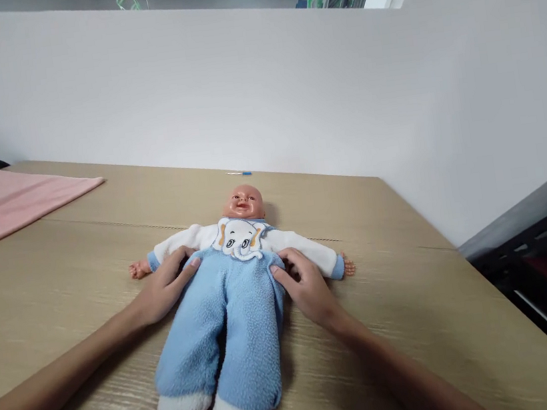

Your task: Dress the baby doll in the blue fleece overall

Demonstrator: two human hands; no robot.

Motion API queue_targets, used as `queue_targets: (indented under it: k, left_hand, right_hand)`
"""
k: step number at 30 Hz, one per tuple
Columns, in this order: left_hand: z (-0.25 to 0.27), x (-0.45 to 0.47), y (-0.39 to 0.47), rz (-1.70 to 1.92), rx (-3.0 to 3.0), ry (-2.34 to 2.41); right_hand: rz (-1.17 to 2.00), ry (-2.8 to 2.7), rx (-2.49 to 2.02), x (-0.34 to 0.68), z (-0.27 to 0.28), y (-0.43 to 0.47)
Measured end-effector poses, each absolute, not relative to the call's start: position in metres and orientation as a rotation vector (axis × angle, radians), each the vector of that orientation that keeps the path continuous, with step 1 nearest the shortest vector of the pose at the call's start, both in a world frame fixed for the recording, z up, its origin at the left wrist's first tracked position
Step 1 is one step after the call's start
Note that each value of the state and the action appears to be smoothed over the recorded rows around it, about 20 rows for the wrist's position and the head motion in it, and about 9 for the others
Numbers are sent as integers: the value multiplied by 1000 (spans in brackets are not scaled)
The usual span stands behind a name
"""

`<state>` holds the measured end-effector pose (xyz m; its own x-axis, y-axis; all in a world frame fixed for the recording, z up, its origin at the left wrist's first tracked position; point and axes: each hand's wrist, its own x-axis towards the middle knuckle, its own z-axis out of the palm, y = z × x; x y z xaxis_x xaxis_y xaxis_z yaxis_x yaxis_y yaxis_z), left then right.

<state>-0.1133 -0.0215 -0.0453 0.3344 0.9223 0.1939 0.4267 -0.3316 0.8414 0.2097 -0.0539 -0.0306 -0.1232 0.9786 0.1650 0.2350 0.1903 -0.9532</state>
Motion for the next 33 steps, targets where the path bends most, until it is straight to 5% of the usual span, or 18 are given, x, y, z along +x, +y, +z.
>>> queue_targets:
  k: [10, 33]
  left_hand:
    - [-54, -117, -12, 944, 1393, 866]
    - [-44, -124, -12, 938, 1800, 1019]
  right_hand:
    - [1247, -1250, -1082, 213, -40, -49]
    - [596, -1711, -1369, 223, -42, -51]
